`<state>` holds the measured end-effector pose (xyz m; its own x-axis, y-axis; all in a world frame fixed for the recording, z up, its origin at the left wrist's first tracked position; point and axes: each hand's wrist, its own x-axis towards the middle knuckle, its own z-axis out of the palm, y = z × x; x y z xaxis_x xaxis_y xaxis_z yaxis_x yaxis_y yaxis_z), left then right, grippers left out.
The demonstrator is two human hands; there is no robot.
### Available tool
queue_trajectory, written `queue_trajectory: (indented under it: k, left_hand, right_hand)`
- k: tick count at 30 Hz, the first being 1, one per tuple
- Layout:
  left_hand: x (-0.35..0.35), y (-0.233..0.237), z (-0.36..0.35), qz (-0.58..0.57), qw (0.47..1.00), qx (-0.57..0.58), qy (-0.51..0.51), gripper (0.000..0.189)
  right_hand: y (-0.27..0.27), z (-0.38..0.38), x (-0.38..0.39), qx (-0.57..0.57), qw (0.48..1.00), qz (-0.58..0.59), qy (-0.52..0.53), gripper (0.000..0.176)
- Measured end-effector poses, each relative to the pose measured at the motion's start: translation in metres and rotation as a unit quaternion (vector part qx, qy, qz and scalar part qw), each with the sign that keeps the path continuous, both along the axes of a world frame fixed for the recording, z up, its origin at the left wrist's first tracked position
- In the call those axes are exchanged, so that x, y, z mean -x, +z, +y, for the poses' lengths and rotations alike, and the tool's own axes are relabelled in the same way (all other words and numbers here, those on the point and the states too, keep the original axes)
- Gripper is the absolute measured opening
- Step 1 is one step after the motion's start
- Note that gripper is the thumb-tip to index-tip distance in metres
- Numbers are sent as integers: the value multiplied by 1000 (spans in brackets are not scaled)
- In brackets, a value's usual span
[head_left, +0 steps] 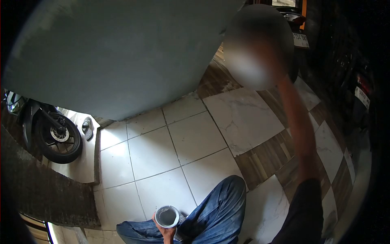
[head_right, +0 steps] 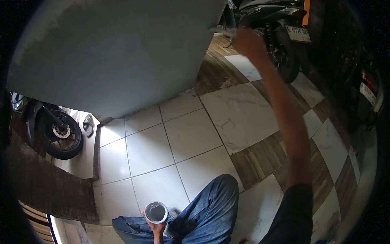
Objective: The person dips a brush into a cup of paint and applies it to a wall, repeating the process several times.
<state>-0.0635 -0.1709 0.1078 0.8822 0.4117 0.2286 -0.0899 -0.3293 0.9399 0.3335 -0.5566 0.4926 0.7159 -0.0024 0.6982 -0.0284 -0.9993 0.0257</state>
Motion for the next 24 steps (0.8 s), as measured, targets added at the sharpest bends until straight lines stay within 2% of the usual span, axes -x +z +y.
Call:
queue_trajectory:
  k: [3,5,7,9,10,11,13,14,16,19,21,23,24]
  left_hand:
    - [3,-16,5,6,1000,-22,-10,77]
    - [0,3,-2,10,1000,5,-14,79]
    - [-1,6,-4,7,1000,-29,1,81]
    - [1,1,-1,-3,999,-40,-6,85]
    - [0,1,-1,2,1000,-9,-11,85]
    - [-1,2,-1,6,1000,20,-15,85]
    - [-1,-2,-1,-14,999,43,-10,84]
    - [0,1,0,-12,999,29,-12,84]
    - [1,5,-1,-12,1000,17,-12,84]
    - [4,9,0,2,999,34,-21,84]
    - [7,4,3,-22,1000,11,-17,85]
    - [6,2,4,-4,1000,5,1,81]
    - [6,4,4,-3,1000,-13,8,82]
  right_hand:
    - [64,5,28,57,998,-3,-3,36]
    - [85,-9,37,95,995,-38,9,37]
    - [103,-9,58,135,988,-71,21,38]
    - [113,8,95,52,992,-1,-117,37]
    - [100,-19,82,85,976,-180,-91,39]
    - [91,-35,79,85,976,-180,-93,39]
    - [79,-52,75,-44,959,-247,133,41]
    - [69,-46,77,-44,958,-248,134,41]
    - [43,-30,77,-217,933,-246,150,33]
    - [3,-10,47,-273,924,-227,141,33]
    - [-27,0,9,-241,938,-230,95,31]
    - [-58,15,-19,-255,909,-287,162,28]
    - [-73,23,-32,-261,905,-295,161,28]
